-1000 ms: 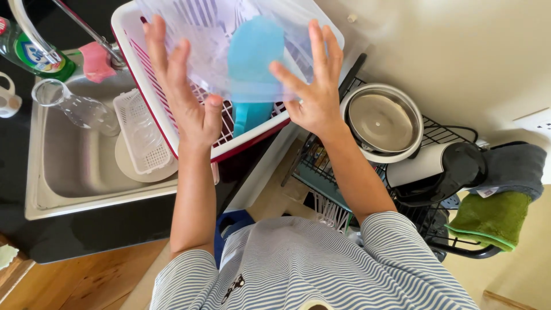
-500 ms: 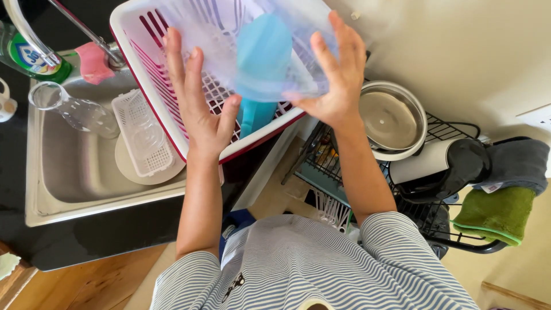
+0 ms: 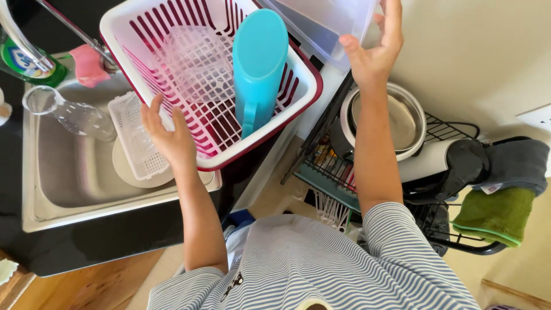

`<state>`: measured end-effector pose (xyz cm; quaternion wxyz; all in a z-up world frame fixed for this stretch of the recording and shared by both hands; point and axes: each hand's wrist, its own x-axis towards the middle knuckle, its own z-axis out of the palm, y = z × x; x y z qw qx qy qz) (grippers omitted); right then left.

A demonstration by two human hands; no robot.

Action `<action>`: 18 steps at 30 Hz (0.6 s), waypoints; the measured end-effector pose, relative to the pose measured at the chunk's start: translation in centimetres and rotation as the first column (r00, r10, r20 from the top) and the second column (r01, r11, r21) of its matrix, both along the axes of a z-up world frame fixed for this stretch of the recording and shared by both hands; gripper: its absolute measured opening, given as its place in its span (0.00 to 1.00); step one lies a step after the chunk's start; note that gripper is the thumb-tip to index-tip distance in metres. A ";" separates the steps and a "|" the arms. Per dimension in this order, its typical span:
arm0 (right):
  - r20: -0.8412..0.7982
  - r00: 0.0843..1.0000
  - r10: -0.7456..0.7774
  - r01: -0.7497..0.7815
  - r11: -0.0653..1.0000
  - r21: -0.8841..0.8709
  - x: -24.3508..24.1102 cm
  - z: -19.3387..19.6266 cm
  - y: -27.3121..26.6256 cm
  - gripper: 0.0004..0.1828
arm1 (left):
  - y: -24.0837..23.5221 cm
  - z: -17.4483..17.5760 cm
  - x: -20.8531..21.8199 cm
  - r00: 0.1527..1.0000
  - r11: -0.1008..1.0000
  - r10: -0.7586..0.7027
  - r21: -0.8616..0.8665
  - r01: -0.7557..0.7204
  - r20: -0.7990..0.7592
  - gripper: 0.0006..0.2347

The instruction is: The person washes a clear plastic container and a glass under running water in a kitchen sink. They use a green cloth to wipe the faucet and surrounding area. The person places the washed items into a dish rack and moves a blue cup to a nearby shelf.

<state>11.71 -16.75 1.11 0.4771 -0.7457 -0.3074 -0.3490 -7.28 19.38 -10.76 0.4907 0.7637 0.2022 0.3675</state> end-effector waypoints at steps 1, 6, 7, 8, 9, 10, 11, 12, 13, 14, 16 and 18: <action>0.006 0.998 0.064 -0.064 0.997 0.045 0.7 -0.1 0.0 0.49 | -0.5 0.2 0.0 1.000 1.000 0.001 0.003 -0.001 0.006 0.16; -0.038 0.974 0.222 -0.210 0.956 0.204 6.8 -1.4 -0.8 0.31 | -3.1 0.4 0.1 0.986 0.999 0.018 0.036 -0.012 -0.168 0.18; -0.100 0.978 0.181 -0.157 0.964 0.213 8.1 -1.7 -1.4 0.22 | -3.8 -0.4 0.3 0.991 0.999 -0.019 0.035 0.024 -0.134 0.21; -0.161 0.977 0.140 -0.102 0.970 0.218 9.4 -2.1 -1.9 0.16 | -4.4 -1.2 0.5 0.994 0.998 -0.055 0.036 0.059 -0.099 0.23; -0.158 0.977 0.142 -0.106 0.970 0.219 11.0 -2.9 -2.7 0.16 | -5.4 -1.3 0.6 0.994 0.998 -0.052 0.037 0.056 -0.096 0.23; -0.217 0.976 0.026 0.008 0.988 0.154 12.7 -3.6 -3.5 0.16 | -6.5 -1.4 0.8 0.998 0.999 -0.033 0.016 0.034 -0.062 0.24; -0.270 0.958 -0.094 0.120 0.989 0.082 14.3 -4.5 -4.4 0.19 | -7.6 -1.5 0.9 0.999 1.000 -0.015 -0.006 0.015 -0.031 0.26; -0.269 0.959 -0.093 0.119 0.989 0.083 15.2 -5.1 -4.9 0.19 | -7.9 -1.6 1.2 0.999 1.000 -0.014 -0.005 0.014 -0.030 0.26; -0.331 0.936 -0.117 0.149 0.986 0.072 16.0 -5.7 -5.5 0.19 | -8.3 -1.7 1.3 1.000 1.000 -0.011 -0.023 0.011 -0.013 0.24; -0.391 0.910 -0.141 0.177 0.982 0.058 16.9 -6.4 -6.0 0.19 | -8.7 -1.9 1.4 1.000 0.999 -0.007 -0.041 0.007 0.004 0.23; -0.426 0.901 -0.083 0.143 0.984 0.109 16.8 -5.6 -5.9 0.17 | -8.9 -1.8 2.0 1.000 0.999 0.016 -0.031 -0.016 0.000 0.24; -0.467 0.884 -0.022 0.109 0.981 0.160 15.7 -5.8 -5.6 0.16 | -9.2 -1.7 1.8 0.999 0.999 0.040 -0.020 -0.041 -0.014 0.26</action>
